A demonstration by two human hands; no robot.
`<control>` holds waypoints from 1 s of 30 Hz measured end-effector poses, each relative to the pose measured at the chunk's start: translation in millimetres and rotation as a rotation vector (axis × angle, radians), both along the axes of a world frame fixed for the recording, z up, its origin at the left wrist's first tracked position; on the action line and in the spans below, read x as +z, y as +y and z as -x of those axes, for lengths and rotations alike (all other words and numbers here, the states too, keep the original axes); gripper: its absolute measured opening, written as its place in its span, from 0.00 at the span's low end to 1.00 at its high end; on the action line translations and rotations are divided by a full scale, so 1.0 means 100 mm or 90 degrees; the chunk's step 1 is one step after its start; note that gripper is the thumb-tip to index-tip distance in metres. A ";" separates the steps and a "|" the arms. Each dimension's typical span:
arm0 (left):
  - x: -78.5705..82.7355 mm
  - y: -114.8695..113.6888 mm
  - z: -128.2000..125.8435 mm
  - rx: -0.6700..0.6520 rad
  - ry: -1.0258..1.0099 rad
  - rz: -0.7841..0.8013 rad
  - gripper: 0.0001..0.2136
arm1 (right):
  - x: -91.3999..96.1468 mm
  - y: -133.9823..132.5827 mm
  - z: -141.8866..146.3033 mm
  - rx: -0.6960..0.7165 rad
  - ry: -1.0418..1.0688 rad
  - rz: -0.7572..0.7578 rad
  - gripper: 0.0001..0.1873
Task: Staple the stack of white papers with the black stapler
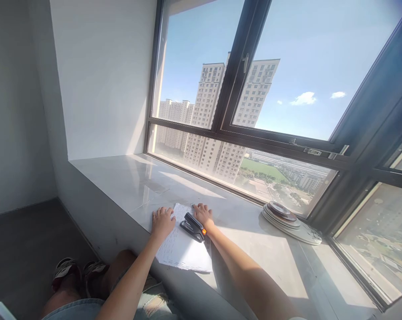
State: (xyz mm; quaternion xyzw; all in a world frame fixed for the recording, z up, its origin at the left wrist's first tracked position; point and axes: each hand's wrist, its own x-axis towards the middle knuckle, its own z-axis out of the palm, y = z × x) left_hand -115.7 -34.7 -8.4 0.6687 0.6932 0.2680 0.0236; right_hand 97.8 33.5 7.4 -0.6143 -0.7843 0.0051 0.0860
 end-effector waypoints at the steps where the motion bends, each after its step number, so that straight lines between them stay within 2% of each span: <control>1: 0.00 0.00 0.00 0.000 0.001 0.000 0.12 | 0.00 0.01 0.00 0.005 -0.001 0.007 0.26; 6: 0.00 0.00 0.00 0.003 0.005 -0.001 0.13 | -0.03 0.04 0.00 0.013 0.001 0.014 0.26; 13: 0.05 -0.04 0.00 0.007 0.011 -0.008 0.11 | -0.08 0.02 0.01 -0.033 -0.012 -0.043 0.15; 18: 0.05 -0.04 -0.01 0.006 0.007 -0.012 0.09 | -0.14 0.03 -0.01 -0.050 -0.023 -0.068 0.13; 30: 0.00 0.00 0.00 0.008 -0.005 -0.013 0.08 | -0.22 -0.16 -0.33 -0.024 -0.086 -0.129 0.14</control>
